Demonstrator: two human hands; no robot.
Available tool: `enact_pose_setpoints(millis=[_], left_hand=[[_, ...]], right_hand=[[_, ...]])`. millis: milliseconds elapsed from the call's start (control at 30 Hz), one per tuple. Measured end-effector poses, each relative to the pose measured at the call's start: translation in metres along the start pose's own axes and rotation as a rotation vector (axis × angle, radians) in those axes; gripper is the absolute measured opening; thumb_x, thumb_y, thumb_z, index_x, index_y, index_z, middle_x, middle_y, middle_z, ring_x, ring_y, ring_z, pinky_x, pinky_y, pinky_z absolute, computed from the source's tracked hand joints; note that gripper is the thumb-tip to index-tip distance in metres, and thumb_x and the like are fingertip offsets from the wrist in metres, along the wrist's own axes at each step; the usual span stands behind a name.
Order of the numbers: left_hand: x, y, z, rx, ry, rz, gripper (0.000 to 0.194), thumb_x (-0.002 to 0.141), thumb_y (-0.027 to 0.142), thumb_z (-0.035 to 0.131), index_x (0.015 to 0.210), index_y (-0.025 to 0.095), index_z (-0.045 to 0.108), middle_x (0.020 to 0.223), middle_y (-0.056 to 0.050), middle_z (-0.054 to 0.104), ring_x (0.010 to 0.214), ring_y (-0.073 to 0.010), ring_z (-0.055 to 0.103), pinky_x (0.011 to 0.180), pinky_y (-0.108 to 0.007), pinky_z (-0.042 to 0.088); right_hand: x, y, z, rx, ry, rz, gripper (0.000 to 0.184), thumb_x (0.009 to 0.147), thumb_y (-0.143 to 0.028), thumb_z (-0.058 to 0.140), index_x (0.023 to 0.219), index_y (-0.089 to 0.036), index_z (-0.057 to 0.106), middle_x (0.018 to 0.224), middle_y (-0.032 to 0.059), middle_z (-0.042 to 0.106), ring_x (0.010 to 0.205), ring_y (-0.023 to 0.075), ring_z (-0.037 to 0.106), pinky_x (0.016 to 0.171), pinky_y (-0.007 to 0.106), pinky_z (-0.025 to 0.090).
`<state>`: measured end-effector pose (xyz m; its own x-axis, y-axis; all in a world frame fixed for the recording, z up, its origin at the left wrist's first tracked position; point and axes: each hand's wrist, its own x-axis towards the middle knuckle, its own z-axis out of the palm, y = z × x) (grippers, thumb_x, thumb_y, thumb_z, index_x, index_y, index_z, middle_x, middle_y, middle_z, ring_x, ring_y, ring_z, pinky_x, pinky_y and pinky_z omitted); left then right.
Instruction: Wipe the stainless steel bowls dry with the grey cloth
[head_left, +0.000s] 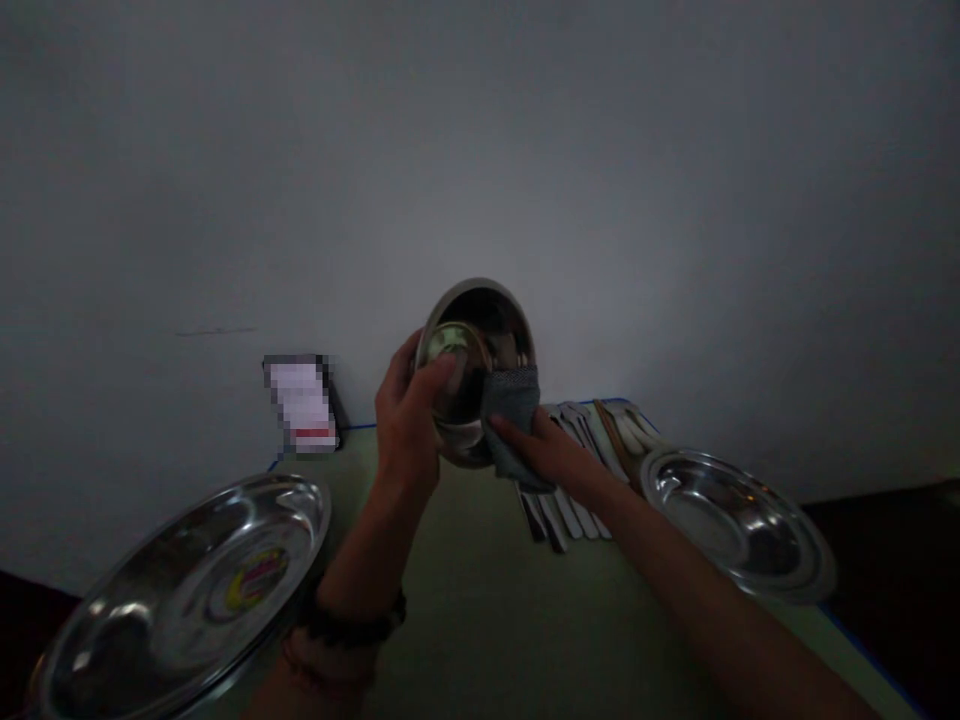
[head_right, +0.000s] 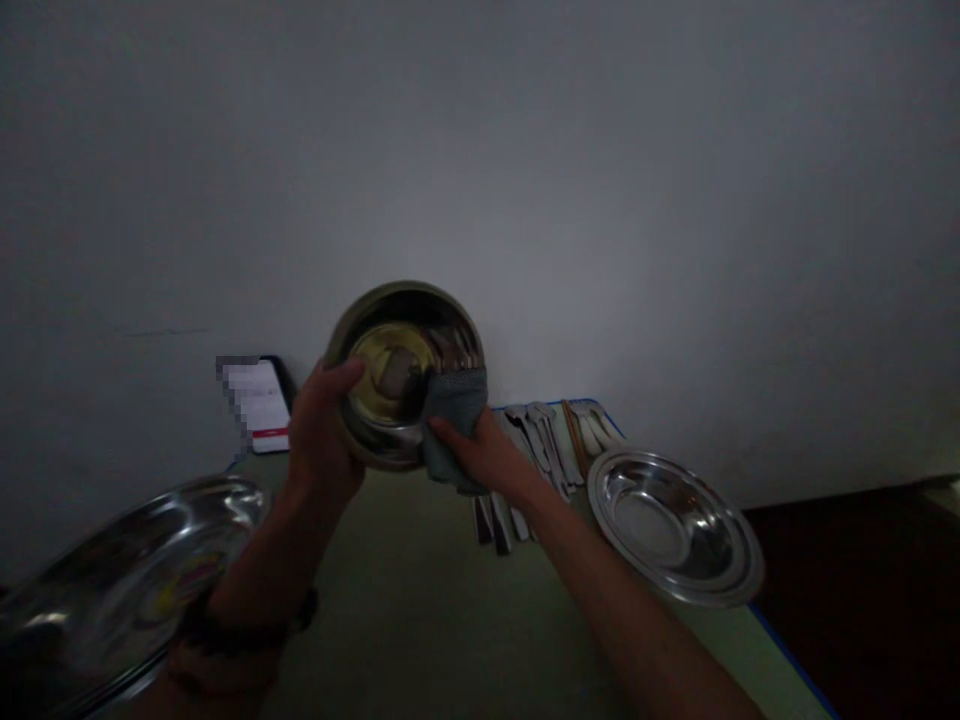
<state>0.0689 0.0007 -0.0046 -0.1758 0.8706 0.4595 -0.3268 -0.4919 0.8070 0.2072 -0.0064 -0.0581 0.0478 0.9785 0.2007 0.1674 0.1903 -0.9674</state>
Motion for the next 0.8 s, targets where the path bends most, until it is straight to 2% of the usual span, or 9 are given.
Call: enact_pose_setpoints(millis=[67, 133, 333, 433, 500, 567, 633, 733, 800], left_hand=[[0.009, 0.004, -0.006, -0.027, 0.041, -0.077, 0.022, 0.072, 0.037, 0.064, 0.084, 0.019, 0.067, 0.084, -0.003, 0.071, 0.088, -0.0226, 0.067, 0.078, -0.033, 0.053], [0.015, 0.008, -0.009, -0.057, 0.071, -0.131, 0.019, 0.073, 0.037, 0.063, 0.076, 0.019, 0.066, 0.073, -0.001, 0.07, 0.079, -0.0204, 0.067, 0.073, -0.031, 0.054], [0.014, 0.011, -0.008, -0.098, 0.041, -0.203, 0.022, 0.073, 0.038, 0.062, 0.079, 0.018, 0.068, 0.071, -0.002, 0.071, 0.079, -0.0203, 0.068, 0.071, -0.029, 0.055], [0.011, 0.009, -0.006, -0.077, 0.038, -0.205, 0.021, 0.073, 0.039, 0.063, 0.075, 0.019, 0.066, 0.072, -0.002, 0.071, 0.084, -0.0218, 0.068, 0.073, -0.03, 0.055], [0.01, 0.008, -0.005, -0.071, 0.025, -0.233, 0.021, 0.073, 0.04, 0.062, 0.075, 0.019, 0.065, 0.072, -0.002, 0.071, 0.086, -0.0231, 0.068, 0.074, -0.031, 0.056], [0.009, 0.008, -0.004, -0.078, -0.008, -0.275, 0.023, 0.074, 0.042, 0.061, 0.076, 0.019, 0.065, 0.072, -0.002, 0.072, 0.089, -0.0247, 0.068, 0.075, -0.033, 0.056], [0.01, 0.008, -0.004, -0.086, -0.039, -0.298, 0.025, 0.075, 0.043, 0.06, 0.078, 0.019, 0.066, 0.074, -0.003, 0.072, 0.091, -0.0262, 0.068, 0.076, -0.035, 0.056], [0.011, 0.008, -0.006, -0.091, -0.058, -0.3, 0.026, 0.075, 0.042, 0.059, 0.081, 0.018, 0.066, 0.078, -0.005, 0.073, 0.095, -0.0279, 0.067, 0.08, -0.038, 0.056], [0.012, 0.007, -0.008, -0.094, -0.067, -0.305, 0.027, 0.075, 0.042, 0.058, 0.082, 0.017, 0.067, 0.08, -0.006, 0.074, 0.098, -0.0284, 0.067, 0.082, -0.038, 0.055]], right_hand=[[0.005, -0.003, -0.01, -0.118, 0.004, 0.075, 0.049, 0.077, -0.056, 0.06, 0.107, -0.017, 0.053, 0.106, 0.0145, 0.067, 0.097, 0.0261, 0.065, 0.09, 0.045, 0.047], [0.01, -0.003, -0.017, -0.127, 0.103, 0.076, 0.05, 0.079, -0.057, 0.056, 0.11, -0.019, 0.045, 0.106, 0.0133, 0.066, 0.093, 0.0242, 0.065, 0.087, 0.042, 0.048], [0.019, 0.005, -0.013, 0.253, 0.33, -0.027, 0.052, 0.074, -0.055, 0.061, 0.108, -0.024, 0.035, 0.107, 0.0081, 0.061, 0.087, 0.0181, 0.063, 0.075, 0.034, 0.052], [0.019, 0.007, -0.012, 0.217, 0.452, -0.146, 0.052, 0.073, -0.049, 0.064, 0.108, -0.024, 0.036, 0.116, 0.0095, 0.055, 0.091, 0.0179, 0.061, 0.075, 0.034, 0.052], [0.018, 0.006, -0.015, 0.038, 0.52, -0.319, 0.044, 0.08, -0.045, 0.059, 0.112, -0.023, 0.039, 0.124, 0.012, 0.05, 0.101, 0.0198, 0.058, 0.08, 0.037, 0.052], [0.015, 0.003, -0.018, -0.25, 0.47, -0.513, 0.034, 0.088, -0.04, 0.048, 0.117, -0.021, 0.045, 0.132, 0.0148, 0.044, 0.118, 0.0229, 0.05, 0.092, 0.043, 0.048], [0.01, 0.001, -0.019, -0.563, 0.321, -0.64, 0.035, 0.094, -0.035, 0.038, 0.122, -0.018, 0.05, 0.14, 0.0164, 0.04, 0.133, 0.0257, 0.037, 0.106, 0.049, 0.037], [0.003, -0.003, -0.017, -0.903, 0.142, -0.638, 0.042, 0.095, -0.032, 0.034, 0.128, -0.014, 0.052, 0.149, 0.0154, 0.035, 0.143, 0.0301, 0.021, 0.114, 0.058, 0.019], [-0.002, -0.005, -0.014, -0.99, 0.038, -0.604, 0.044, 0.096, -0.032, 0.033, 0.13, -0.012, 0.052, 0.149, 0.0152, 0.037, 0.143, 0.0307, 0.022, 0.114, 0.059, 0.018]])
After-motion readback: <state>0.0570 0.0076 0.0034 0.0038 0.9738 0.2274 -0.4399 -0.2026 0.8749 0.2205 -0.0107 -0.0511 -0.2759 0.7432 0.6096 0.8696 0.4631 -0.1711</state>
